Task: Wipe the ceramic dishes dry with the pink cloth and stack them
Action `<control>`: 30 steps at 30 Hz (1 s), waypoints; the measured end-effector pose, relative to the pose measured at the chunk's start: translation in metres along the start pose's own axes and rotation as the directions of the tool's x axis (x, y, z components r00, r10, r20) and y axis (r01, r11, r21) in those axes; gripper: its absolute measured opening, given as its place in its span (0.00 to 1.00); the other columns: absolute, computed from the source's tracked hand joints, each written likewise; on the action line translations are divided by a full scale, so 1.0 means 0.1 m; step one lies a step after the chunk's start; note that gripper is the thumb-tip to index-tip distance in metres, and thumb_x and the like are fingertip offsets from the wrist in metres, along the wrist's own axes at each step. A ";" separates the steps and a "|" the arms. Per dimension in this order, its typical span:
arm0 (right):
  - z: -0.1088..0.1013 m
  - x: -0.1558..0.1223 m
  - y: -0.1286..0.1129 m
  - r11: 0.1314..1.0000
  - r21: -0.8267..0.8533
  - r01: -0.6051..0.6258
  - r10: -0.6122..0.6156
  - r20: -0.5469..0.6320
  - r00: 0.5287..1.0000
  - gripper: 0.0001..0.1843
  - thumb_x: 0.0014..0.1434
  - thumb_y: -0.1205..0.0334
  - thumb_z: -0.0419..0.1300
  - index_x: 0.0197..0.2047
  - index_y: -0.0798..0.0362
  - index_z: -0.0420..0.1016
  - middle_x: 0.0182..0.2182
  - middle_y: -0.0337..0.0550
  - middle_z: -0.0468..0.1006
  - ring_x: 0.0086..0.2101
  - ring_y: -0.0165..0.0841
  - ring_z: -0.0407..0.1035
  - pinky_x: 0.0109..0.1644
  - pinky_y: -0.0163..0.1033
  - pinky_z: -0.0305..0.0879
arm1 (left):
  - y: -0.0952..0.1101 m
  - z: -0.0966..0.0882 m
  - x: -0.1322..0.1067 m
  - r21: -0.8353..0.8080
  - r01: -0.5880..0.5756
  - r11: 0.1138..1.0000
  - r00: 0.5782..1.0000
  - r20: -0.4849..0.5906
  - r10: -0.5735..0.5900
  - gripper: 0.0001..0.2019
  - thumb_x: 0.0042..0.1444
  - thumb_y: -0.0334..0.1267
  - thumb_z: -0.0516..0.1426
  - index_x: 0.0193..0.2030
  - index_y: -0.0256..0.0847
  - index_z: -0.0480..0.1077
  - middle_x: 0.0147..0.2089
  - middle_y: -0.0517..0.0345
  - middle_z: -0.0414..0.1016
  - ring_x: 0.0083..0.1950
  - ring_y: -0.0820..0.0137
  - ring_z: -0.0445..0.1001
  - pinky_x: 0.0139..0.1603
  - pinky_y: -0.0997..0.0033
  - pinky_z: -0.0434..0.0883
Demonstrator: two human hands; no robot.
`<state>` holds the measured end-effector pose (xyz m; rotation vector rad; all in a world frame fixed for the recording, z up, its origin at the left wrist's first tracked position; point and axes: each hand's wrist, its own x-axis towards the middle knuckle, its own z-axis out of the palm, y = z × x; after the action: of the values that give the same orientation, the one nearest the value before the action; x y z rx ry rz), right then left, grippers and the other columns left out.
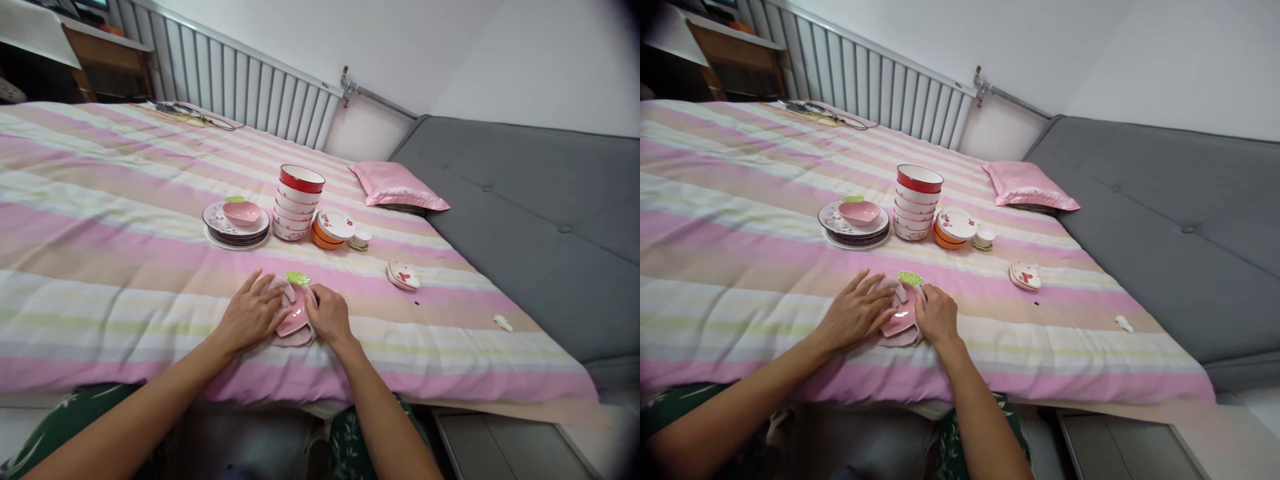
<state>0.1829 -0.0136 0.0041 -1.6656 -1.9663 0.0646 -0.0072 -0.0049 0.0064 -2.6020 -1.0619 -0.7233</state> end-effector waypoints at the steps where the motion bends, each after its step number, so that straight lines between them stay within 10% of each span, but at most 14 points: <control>1: 0.00 0.00 0.00 1.000 0.000 0.004 -0.004 -0.001 1.000 0.09 0.58 0.66 0.53 0.38 0.52 0.74 0.32 0.42 0.79 0.32 0.32 0.72 0.35 0.32 0.59 | -0.01 0.00 0.00 -0.003 -0.003 1.000 1.000 -0.019 0.003 0.14 0.61 0.39 0.50 0.37 0.40 0.78 0.47 0.55 0.79 0.58 0.55 0.68 0.65 0.48 0.55; 8: -0.02 -0.02 -0.04 0.997 0.019 0.077 -0.076 -0.013 0.997 0.10 0.59 0.66 0.53 0.42 0.51 0.73 0.37 0.43 0.79 0.37 0.33 0.72 0.40 0.33 0.61 | -0.07 0.00 -0.01 -0.067 0.200 0.977 0.959 -0.193 -0.210 0.11 0.58 0.39 0.53 0.29 0.41 0.73 0.30 0.53 0.75 0.39 0.63 0.72 0.46 0.61 0.68; 14: -0.03 -0.05 -0.06 0.988 0.025 0.152 -0.151 -0.031 0.988 0.12 0.60 0.66 0.53 0.45 0.52 0.73 0.38 0.43 0.78 0.38 0.33 0.72 0.41 0.33 0.63 | -0.06 0.03 -0.03 -0.185 0.533 0.826 0.836 -0.039 -0.548 0.09 0.55 0.44 0.55 0.34 0.41 0.69 0.32 0.58 0.74 0.29 0.69 0.72 0.29 0.71 0.65; 21: -0.03 -0.06 -0.10 0.978 0.010 0.209 -0.209 -0.040 0.977 0.11 0.62 0.65 0.52 0.45 0.53 0.73 0.37 0.45 0.78 0.38 0.33 0.72 0.42 0.33 0.63 | -0.09 0.11 -0.05 -0.303 0.518 0.800 0.842 0.016 -0.539 0.14 0.59 0.48 0.52 0.41 0.44 0.73 0.38 0.56 0.80 0.33 0.67 0.76 0.35 0.71 0.67; 30: -0.03 -0.07 -0.11 0.970 0.005 0.245 -0.245 -0.018 0.969 0.12 0.62 0.65 0.51 0.47 0.52 0.72 0.37 0.45 0.78 0.39 0.33 0.72 0.42 0.33 0.63 | -0.10 0.03 0.02 -0.359 0.512 0.781 0.858 0.160 -0.489 0.20 0.60 0.49 0.49 0.23 0.40 0.69 0.21 0.59 0.71 0.24 0.71 0.67 0.27 0.74 0.58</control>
<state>0.1755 -0.0231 0.0085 -1.4013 -2.1394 -0.0352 -0.0120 0.0043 0.0048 -2.6761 -1.8431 -1.0758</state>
